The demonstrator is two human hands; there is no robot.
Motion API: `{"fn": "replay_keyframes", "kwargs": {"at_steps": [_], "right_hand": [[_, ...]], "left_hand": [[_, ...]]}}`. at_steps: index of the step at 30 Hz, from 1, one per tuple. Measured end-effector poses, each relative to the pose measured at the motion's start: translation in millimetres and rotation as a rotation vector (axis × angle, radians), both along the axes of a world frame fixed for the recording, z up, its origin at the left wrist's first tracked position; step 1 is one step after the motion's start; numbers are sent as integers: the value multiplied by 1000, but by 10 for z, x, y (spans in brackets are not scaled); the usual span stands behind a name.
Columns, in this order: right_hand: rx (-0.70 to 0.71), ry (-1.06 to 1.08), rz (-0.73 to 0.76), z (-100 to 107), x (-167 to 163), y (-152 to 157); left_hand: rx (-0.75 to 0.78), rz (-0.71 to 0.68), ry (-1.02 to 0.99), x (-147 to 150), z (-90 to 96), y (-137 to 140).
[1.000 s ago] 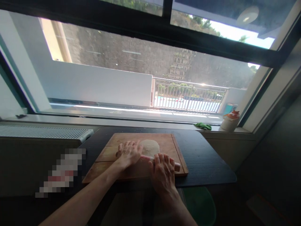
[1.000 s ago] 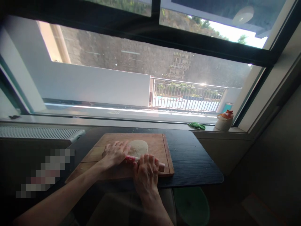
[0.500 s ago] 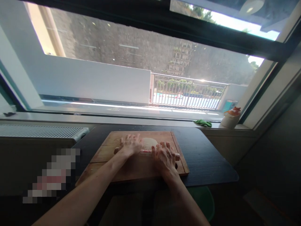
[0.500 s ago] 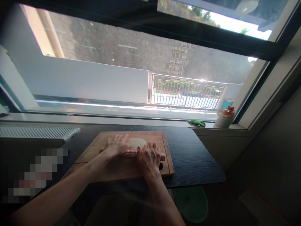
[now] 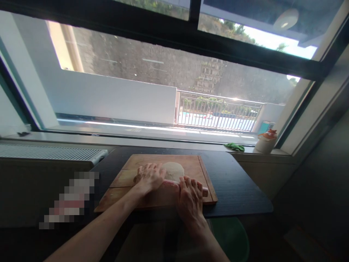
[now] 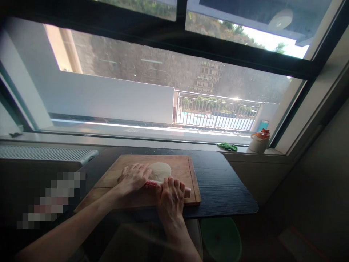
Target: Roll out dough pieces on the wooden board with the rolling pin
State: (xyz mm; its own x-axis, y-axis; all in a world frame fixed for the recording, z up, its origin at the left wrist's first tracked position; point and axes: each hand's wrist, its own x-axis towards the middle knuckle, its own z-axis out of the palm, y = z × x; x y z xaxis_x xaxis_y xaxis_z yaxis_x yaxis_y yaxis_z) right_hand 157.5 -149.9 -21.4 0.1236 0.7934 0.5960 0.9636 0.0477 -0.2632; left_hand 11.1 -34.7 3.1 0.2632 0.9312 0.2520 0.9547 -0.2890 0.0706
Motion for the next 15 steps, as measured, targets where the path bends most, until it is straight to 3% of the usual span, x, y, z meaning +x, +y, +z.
{"fn": "replay_keyframes", "kwargs": {"at_steps": [4,8,15], "right_hand": [[-54,-12,-9,93,54,107],[-107,-32,11,167,31,99],[-100,-77,27,114,-100,-58]], "left_hand": [[6,0,-35,113,146,160],[-95,22,-62,263,295,377],[-154,3,-59,283,262,415]]}}
